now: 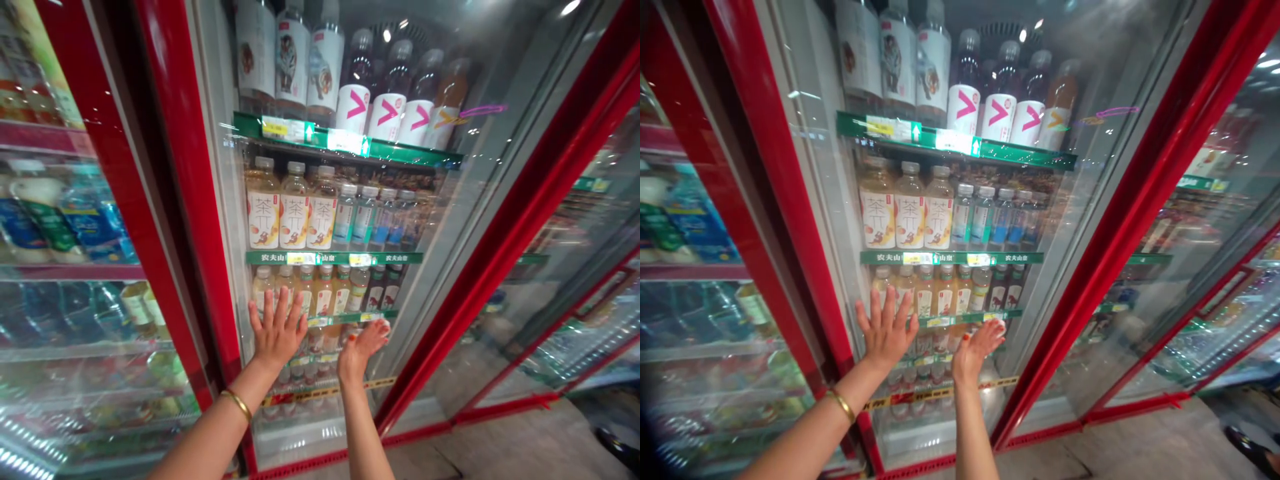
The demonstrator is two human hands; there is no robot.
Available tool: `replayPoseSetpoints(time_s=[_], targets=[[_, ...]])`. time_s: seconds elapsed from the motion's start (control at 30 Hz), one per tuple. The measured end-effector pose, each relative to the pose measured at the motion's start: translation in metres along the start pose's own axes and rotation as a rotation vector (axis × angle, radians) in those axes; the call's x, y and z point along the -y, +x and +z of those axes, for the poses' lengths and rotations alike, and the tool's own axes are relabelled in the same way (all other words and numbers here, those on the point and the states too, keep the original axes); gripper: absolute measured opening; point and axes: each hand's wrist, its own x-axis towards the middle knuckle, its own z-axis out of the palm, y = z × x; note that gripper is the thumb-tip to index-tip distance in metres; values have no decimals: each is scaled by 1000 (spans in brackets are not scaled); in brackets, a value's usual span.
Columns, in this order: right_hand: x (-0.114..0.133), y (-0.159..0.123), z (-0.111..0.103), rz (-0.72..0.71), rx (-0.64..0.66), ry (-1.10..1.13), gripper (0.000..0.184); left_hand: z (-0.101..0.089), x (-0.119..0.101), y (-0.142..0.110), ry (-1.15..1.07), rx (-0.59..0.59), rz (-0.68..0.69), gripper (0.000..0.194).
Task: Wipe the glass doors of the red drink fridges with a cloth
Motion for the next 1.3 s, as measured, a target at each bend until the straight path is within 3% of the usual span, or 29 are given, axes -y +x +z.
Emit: replayPoseSetpoints(time_s=[0.1,0.17,0.27,0.37,0.43,0.5,0.63,0.7,0.77,0.83,0.93,1.0,1.03,1.1,1.2,1.3], targets=[[-14,60,2,226,-116,-7,73,1,-1,0,15,-7,-4,87],[-4,94,8,278,-130,-9,73,2,-1,-1,20,-9,0,87],[29,100,14,87,-19,10,74,3,0,-3,8,0,3,88],[50,61,10,-238,149,24,75,3,0,-4,-21,3,-14,89],[41,37,1,-218,166,-8,75,4,1,-5,-35,-1,-12,90],[16,33,-10,-61,113,-47,73,5,2,-7,-53,-6,-11,90],[-42,88,-24,99,20,-71,74,6,4,-11,-72,11,-28,88],[-51,120,-22,99,5,-65,76,6,4,-13,-47,19,-26,89],[-42,132,-15,69,12,-48,79,5,4,-12,-20,6,-12,89],[-21,117,-7,-49,57,-34,79,5,3,-10,-4,-8,-3,90],[-1,65,-9,-401,169,-28,69,3,2,-6,7,-5,-4,88],[-13,40,-21,-547,193,-16,65,2,2,-6,17,-7,-1,87],[-27,36,-27,-551,183,-6,67,2,2,-6,21,-8,1,86],[-64,46,-35,-452,128,-5,75,1,2,-6,34,-8,-4,87],[-111,83,-34,-170,29,11,78,1,3,-6,66,-6,-1,87],[-119,104,-26,-10,-27,59,77,0,2,-4,93,-6,14,87]])
